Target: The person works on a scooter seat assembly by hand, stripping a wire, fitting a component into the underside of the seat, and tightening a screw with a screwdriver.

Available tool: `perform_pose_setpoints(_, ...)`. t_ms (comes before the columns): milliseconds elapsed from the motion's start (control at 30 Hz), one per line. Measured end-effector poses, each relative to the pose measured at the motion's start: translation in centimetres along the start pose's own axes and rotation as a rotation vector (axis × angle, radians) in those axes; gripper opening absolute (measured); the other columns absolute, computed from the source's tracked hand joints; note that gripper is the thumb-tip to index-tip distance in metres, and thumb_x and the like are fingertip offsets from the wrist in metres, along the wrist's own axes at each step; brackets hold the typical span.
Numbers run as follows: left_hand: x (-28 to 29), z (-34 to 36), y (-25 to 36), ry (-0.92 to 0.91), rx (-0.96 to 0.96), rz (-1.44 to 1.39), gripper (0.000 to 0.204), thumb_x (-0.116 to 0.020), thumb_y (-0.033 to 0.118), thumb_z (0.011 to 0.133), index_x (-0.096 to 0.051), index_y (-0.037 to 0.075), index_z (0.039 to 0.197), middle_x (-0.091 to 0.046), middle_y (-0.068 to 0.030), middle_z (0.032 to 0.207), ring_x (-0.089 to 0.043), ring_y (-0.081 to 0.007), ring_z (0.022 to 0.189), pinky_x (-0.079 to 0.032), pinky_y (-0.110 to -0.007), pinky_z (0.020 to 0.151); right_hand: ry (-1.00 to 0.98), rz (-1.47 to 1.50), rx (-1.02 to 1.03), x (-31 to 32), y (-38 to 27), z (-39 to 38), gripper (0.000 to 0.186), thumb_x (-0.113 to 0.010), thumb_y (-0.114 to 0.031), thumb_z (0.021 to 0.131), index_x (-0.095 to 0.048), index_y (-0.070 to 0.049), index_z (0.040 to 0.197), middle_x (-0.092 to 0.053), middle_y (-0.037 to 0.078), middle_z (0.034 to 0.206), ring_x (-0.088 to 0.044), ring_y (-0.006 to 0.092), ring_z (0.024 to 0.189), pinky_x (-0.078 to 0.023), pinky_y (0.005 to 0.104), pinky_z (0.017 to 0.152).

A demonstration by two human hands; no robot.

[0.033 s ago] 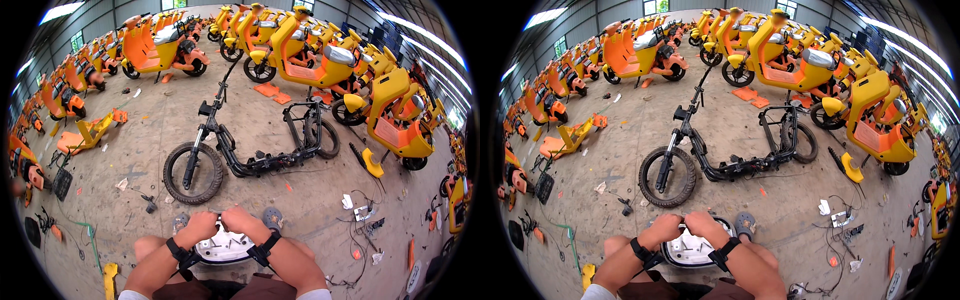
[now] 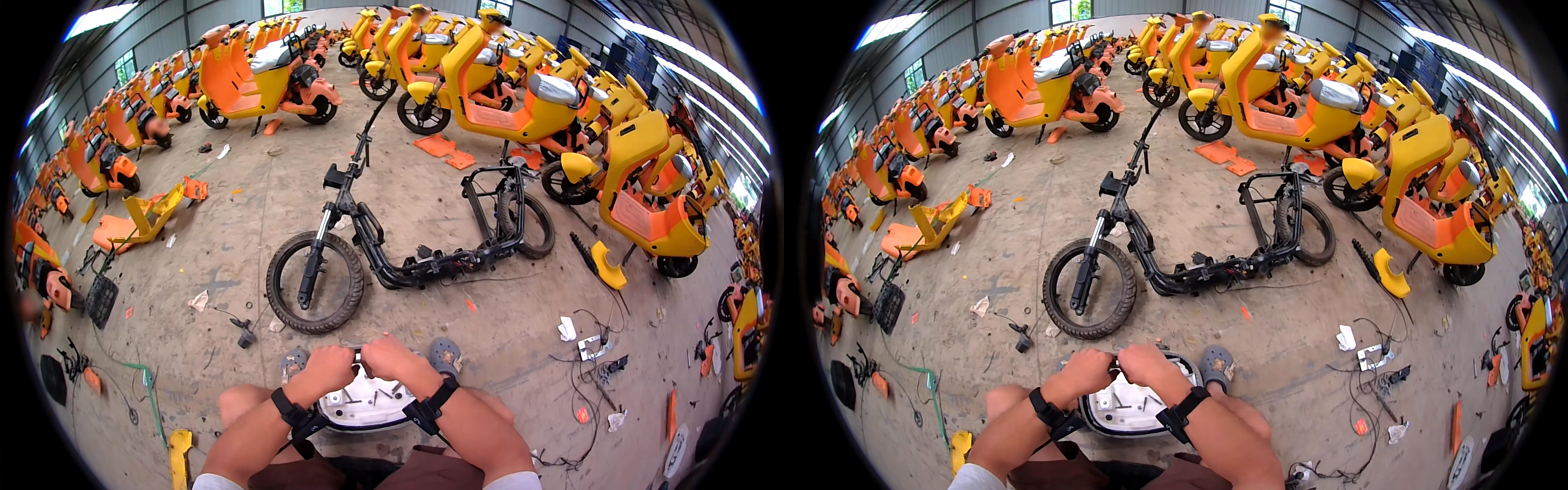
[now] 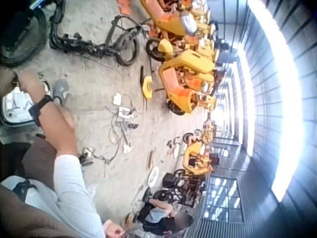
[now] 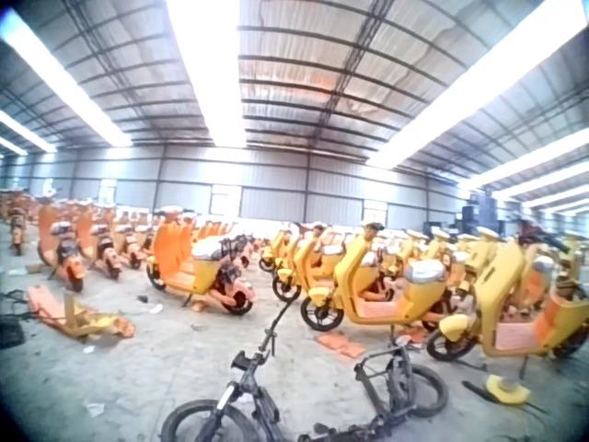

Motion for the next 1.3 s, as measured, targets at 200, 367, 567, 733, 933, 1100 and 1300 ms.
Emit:
perform_pose_setpoints(200, 0.5, -0.3, 0.5, -0.116, 0.091, 0.091, 0.028, -0.065, 0.03, 0.083, -0.071, 0.002, 0.081, -0.069, -0.02, 0.081, -0.068, -0.0382, 0.08, -0.054, -0.048, 0.072, 0.261, 0.068, 0.026, 1.0, 0.6, 0.4, 0.016, -0.062, -0.014, 0.077, -0.075, -0.01, 0.086, -0.071, 0.016, 0.088, -0.067, 0.0363, 0.087, -0.048, 0.0498, 0.09)
perform_pose_setpoints(367, -0.1, -0.8, 0.6, -0.164, 0.124, 0.037, 0.036, -0.06, 0.035, 0.086, -0.071, 0.002, 0.081, -0.069, -0.02, 0.08, -0.068, -0.038, 0.081, -0.054, -0.047, 0.072, 0.277, 0.214, -0.191, 2.1, -0.4, 0.1, 0.032, -0.06, -0.02, 0.082, -0.069, -0.01, 0.111, -0.07, 0.019, 0.097, -0.066, 0.0376, 0.095, -0.05, 0.0488, 0.086)
perform_pose_setpoints(567, -0.1, -1.4, 1.0, -0.323, -0.086, -0.183, 0.039, -0.061, 0.041, 0.087, -0.073, 0.004, 0.086, -0.07, -0.0183, 0.085, -0.067, -0.0374, 0.082, -0.053, -0.045, 0.075, 0.069, 0.099, -0.128, 0.6, -0.6, 0.8, 0.033, -0.06, -0.015, 0.08, -0.069, -0.008, 0.111, -0.069, 0.02, 0.1, -0.065, 0.0381, 0.097, -0.051, 0.0478, 0.088)
perform_pose_setpoints(733, 1.1, -1.2, 0.6, -0.16, -0.009, -0.123, 0.025, -0.063, 0.03, 0.081, -0.074, 0.008, 0.084, -0.07, -0.0168, 0.082, -0.066, -0.0366, 0.08, -0.053, -0.045, 0.073, 0.048, 0.13, 0.013, -1.4, 1.0, 1.3, 0.034, -0.061, -0.005, 0.075, -0.071, -0.009, 0.107, -0.071, 0.016, 0.098, -0.065, 0.0372, 0.097, -0.05, 0.0465, 0.092)
perform_pose_setpoints(933, 1.4, -1.5, -1.3, 0.266, -0.05, -0.167, 0.026, -0.065, 0.029, 0.079, -0.072, 0.004, 0.082, -0.069, -0.0177, 0.08, -0.066, -0.0377, 0.075, -0.053, -0.047, 0.071, -0.067, 0.14, 0.069, 0.1, -0.5, 1.1, 0.014, -0.065, -0.004, 0.068, -0.075, -0.013, 0.073, -0.069, 0.017, 0.076, -0.067, 0.036, 0.08, -0.053, 0.0451, 0.077)
perform_pose_setpoints(1100, 1.1, -1.6, 0.0, -0.144, 0.032, -0.016, 0.032, -0.066, 0.034, 0.082, -0.072, 0.003, 0.085, -0.07, -0.0181, 0.081, -0.068, -0.0364, 0.077, -0.054, -0.046, 0.071, -0.042, 0.018, 0.039, 0.3, -0.2, 0.8, 0.011, -0.066, -0.006, 0.066, -0.074, -0.013, 0.069, -0.07, 0.012, 0.077, -0.067, 0.0318, 0.079, -0.048, 0.0474, 0.083)
perform_pose_setpoints(1300, -0.5, -1.0, 0.3, -0.139, 0.081, 0.028, 0.037, -0.061, 0.038, 0.085, -0.072, 0.003, 0.081, -0.07, -0.0172, 0.08, -0.069, -0.0357, 0.078, -0.054, -0.046, 0.07, 0.286, 0.022, 0.099, 1.2, -0.2, 0.1, 0.011, -0.061, -0.008, 0.071, -0.072, -0.008, 0.072, -0.07, 0.012, 0.081, -0.065, 0.0321, 0.087, -0.047, 0.0476, 0.081)
Point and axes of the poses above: each hand's wrist, its own z-axis towards the middle knuckle, its own x-axis out of the back of the hand, y = z × x, the point moved 1 cm from there along z, towards the middle knuckle
